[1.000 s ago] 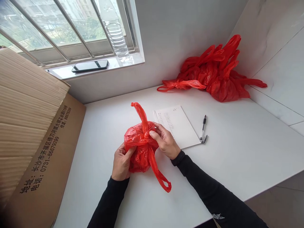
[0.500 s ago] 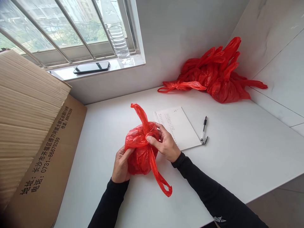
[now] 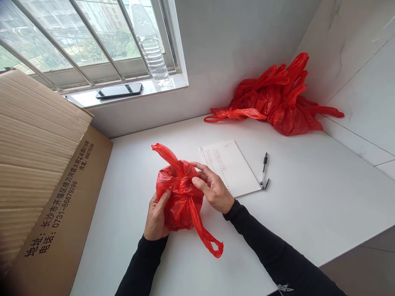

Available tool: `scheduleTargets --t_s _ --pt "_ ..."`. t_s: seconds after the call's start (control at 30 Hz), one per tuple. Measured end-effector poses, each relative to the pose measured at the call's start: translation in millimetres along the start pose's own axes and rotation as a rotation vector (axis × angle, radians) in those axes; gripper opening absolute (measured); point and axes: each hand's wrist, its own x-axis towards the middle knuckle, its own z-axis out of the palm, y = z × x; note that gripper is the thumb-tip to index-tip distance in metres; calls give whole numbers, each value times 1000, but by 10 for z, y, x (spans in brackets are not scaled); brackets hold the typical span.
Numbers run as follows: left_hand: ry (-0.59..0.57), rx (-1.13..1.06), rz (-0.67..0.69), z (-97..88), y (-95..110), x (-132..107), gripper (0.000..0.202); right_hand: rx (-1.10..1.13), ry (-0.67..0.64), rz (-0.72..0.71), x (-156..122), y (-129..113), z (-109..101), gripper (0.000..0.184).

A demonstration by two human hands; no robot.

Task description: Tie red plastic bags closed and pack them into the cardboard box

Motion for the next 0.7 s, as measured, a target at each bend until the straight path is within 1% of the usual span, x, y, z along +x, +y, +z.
scheduleTargets --t_s 0.07,0.13,0.2,0.3,0.43,0.53,0.7 --pt "31 -24 5 -3 8 -2 33 0 7 16 9 31 -5 45" --pt "28 -37 3 -4 29 -13 30 -21 18 19 17 58 -7 42" --pt "-22 -38 0 1 55 -28 28 -48 18 8 22 72 -3 38" --pt "-83 -35 4 7 78 -43 33 -65 12 -9 24 68 9 31" --pt "-46 10 -22 -21 44 -23 25 -78 23 -3 27 57 21 27" --pt "-14 20 -33 -55 9 2 24 -72 40 -5 32 70 15 26" --pt "-39 60 -56 -86 3 12 23 -69 47 -14 39 95 2 26"
